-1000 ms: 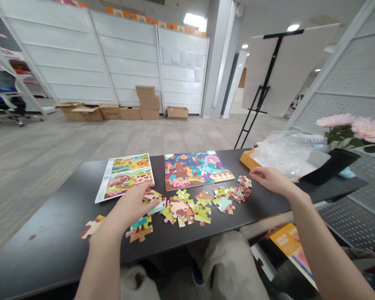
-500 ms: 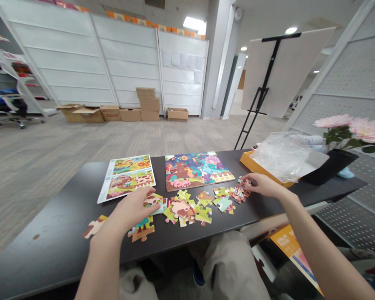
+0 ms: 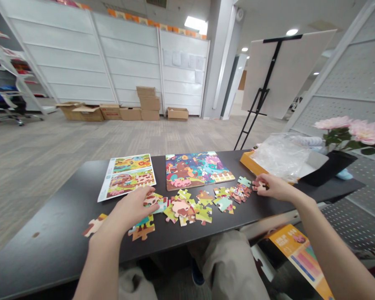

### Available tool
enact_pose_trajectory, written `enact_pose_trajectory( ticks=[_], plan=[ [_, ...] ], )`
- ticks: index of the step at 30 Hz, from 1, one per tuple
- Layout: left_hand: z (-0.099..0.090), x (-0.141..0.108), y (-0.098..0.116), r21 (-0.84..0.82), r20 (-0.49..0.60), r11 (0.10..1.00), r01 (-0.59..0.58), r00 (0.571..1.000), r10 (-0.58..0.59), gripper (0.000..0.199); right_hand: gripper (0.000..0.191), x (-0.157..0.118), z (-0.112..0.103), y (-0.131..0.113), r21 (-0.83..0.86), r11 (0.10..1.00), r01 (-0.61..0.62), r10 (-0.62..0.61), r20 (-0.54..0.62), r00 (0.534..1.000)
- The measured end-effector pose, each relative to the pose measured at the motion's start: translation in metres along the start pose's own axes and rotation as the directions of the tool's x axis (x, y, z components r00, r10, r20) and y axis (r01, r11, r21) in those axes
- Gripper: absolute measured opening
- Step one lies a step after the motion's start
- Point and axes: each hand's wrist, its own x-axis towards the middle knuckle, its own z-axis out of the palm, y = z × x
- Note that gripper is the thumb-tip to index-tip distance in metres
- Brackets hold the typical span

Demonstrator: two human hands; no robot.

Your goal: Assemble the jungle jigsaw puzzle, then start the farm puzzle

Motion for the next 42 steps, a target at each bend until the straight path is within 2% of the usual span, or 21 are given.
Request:
enact_pose_trajectory(
  ticks=[3,8,12,18,24,28,32,34,39,42],
  plan=[
    [0.001,0.000,0.000,0.003,-0.006,1.000,-0.004,1.000,0.004,0.057,0.031,-0.008,-0.001,0.001,-0.014,0.999,-0.039,0.040,0.079,0.996],
    [0.001,0.000,0.001,0.021,-0.004,1.000,-0.004,1.000,0.004,0.058,0.032,-0.009,0.002,-0.002,0.010,0.996,-0.085,0.083,0.122,0.989],
    [-0.001,-0.001,0.003,0.038,0.003,0.999,-0.004,1.000,0.004,0.057,0.027,-0.005,-0.001,-0.014,-0.001,1.000,0.023,-0.022,0.096,0.995],
    [-0.003,-0.003,0.007,0.048,0.016,0.999,0.000,1.000,-0.001,0.056,0.031,0.001,0.003,-0.044,0.090,0.982,0.168,-0.177,0.109,0.978],
    [-0.001,-0.006,0.007,0.041,0.011,0.999,-0.002,1.000,0.001,0.052,0.033,0.009,0.015,-0.050,0.100,0.974,0.205,-0.214,0.089,0.973],
    [0.000,-0.009,0.006,-0.004,-0.018,0.999,-0.034,0.999,0.034,0.048,0.032,0.014,0.012,-0.061,0.097,0.970,0.221,-0.227,0.056,0.972],
    [-0.001,-0.013,0.009,-0.042,-0.113,0.992,-0.119,0.987,0.114,0.041,0.028,0.026,0.005,-0.097,0.130,0.951,0.279,-0.280,-0.011,0.960],
    [-0.005,-0.016,0.010,-0.060,-0.186,0.985,-0.160,0.972,0.146,0.037,0.027,0.034,0.003,-0.122,0.186,0.921,0.343,-0.352,0.019,0.936],
    [-0.016,-0.026,-0.002,-0.051,-0.301,0.987,-0.149,0.945,0.127,0.038,0.023,0.065,0.006,-0.188,0.330,0.837,0.436,-0.512,0.193,0.837],
    [-0.020,-0.034,-0.018,-0.004,-0.312,0.997,-0.077,0.947,0.072,0.038,0.021,0.085,0.014,-0.211,0.410,0.784,0.466,-0.593,0.272,0.758]
  ],
)
